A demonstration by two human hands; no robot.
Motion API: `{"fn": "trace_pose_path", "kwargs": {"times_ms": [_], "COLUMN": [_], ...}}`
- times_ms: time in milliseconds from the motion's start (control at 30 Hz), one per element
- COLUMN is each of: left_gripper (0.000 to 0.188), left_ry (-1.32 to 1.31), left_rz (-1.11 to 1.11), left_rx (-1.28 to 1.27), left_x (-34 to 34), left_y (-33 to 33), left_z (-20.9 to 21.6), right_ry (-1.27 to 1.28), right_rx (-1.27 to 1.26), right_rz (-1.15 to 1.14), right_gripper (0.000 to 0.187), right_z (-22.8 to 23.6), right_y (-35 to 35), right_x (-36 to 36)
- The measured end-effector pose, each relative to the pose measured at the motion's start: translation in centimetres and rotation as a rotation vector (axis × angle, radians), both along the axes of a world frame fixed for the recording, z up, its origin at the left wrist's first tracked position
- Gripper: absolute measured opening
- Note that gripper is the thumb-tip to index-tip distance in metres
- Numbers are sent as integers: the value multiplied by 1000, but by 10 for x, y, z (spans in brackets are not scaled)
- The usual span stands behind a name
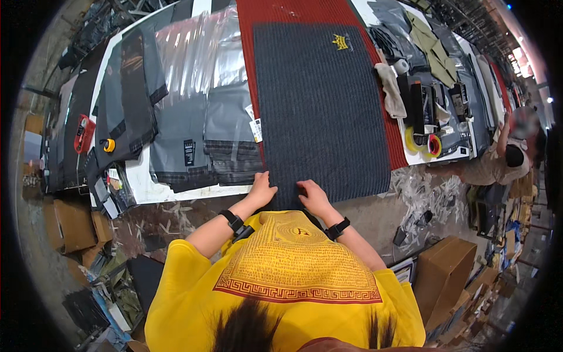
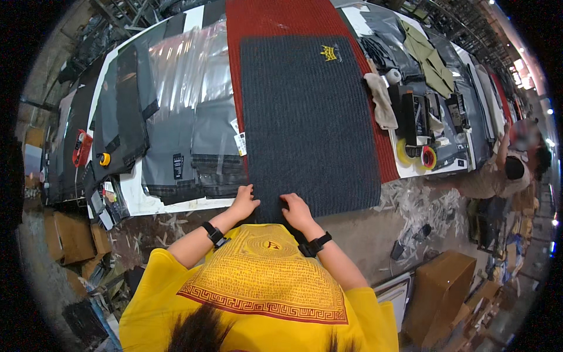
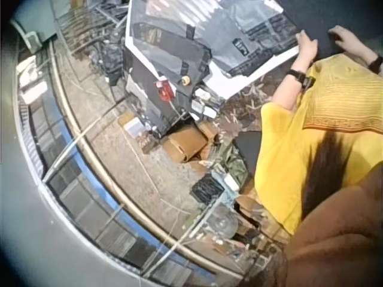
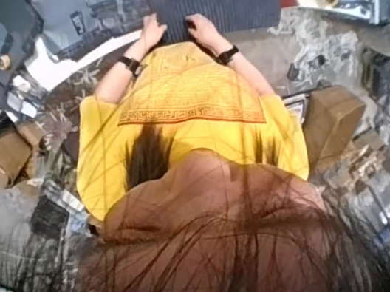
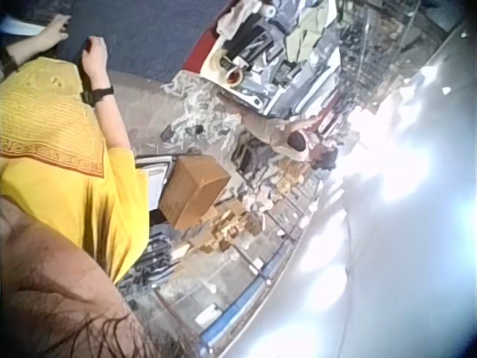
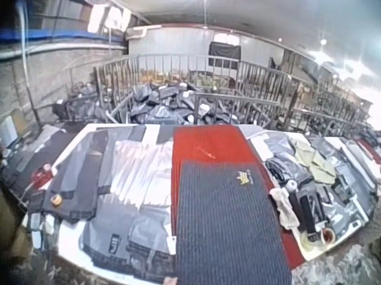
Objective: Rolling up industrial floor mats and inserting them into plastic shipping bags.
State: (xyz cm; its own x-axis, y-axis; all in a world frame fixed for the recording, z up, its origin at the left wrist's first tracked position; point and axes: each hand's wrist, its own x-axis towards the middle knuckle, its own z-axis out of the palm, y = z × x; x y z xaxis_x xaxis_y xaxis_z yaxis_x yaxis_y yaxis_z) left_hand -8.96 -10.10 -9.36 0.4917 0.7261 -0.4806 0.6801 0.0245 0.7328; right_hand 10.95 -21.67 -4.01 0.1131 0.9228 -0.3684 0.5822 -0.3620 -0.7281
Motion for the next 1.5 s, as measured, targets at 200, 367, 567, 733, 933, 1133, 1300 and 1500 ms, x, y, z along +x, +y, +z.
{"fn": "trace_pose_path", "kwargs": {"times_ms": [200, 367, 567, 733, 933, 1133, 1300, 1500], "left_gripper": [43, 9, 16, 46, 30, 32, 54, 60], "left_ry": [-107, -471, -144, 151, -17, 249, 66, 283], "left_rz": [262, -13, -273, -106, -22, -675, -290, -413], "left_rx": [-735, -721, 281, 719, 374, 425, 990, 837], "left_x": [-11, 1, 18, 28, 8, -88, -89, -199], "left_y": [23, 31, 109, 178, 215, 316, 312, 236], "left_z": [10, 14, 30, 39, 7, 45, 64, 39], "right_ry": [-163, -445, -289, -39, -8, -104, -268, -617], "right_rx": [21, 51, 112, 160, 265, -15, 138, 221], "right_rz": [61, -87, -510, -739, -627, 1, 251, 390], "right_gripper": [64, 59, 23, 26, 27, 58, 78, 88], "right_z": [5, 12, -8, -6, 31, 9, 10, -17], "right_y": [13, 22, 18, 6, 57, 67, 52, 24], "right_x": [-41, -79, -50, -51, -75, -102, -99, -102]}}
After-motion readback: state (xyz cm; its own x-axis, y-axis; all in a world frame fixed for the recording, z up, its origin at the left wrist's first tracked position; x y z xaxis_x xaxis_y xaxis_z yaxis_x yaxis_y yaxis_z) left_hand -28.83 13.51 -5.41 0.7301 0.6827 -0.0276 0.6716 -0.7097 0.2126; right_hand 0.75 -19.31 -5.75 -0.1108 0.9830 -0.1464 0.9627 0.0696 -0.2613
